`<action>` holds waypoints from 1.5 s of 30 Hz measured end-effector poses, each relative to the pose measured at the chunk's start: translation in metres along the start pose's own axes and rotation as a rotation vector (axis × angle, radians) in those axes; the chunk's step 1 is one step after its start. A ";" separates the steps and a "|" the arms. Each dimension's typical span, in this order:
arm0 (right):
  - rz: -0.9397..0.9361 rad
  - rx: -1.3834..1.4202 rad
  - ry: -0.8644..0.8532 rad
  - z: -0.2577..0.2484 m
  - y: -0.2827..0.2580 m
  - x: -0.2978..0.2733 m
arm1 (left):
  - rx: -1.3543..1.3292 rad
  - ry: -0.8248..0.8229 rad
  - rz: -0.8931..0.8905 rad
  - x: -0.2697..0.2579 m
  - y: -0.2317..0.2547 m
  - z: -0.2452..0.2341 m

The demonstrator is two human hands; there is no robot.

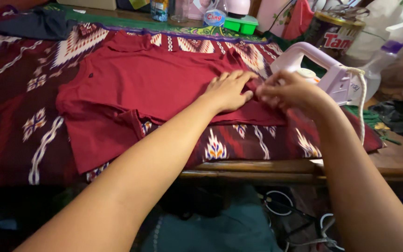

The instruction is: The person irons a red shirt on a patterned ironing board. They repeatedly smooth and press the fabric with an electric iron, adjusting the shirt's position to cover different areas.

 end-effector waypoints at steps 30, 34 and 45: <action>-0.074 -0.520 0.264 0.036 0.032 0.199 | 0.186 -0.204 -0.252 -0.003 0.005 -0.001; 0.167 -0.158 0.128 0.026 0.032 0.240 | 0.187 -0.192 -0.254 -0.004 0.004 0.000; 0.140 0.544 -0.046 0.011 0.056 0.303 | 0.157 -0.193 -0.256 -0.002 0.006 -0.004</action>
Point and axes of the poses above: each hand's wrist, its own x-axis towards the middle knuckle, its own z-axis out of the palm, y = z × x, the point moved 1 cm from there along x, towards the middle knuckle, and after that the axes turned 2 degrees about z, right-handed, at the moved point
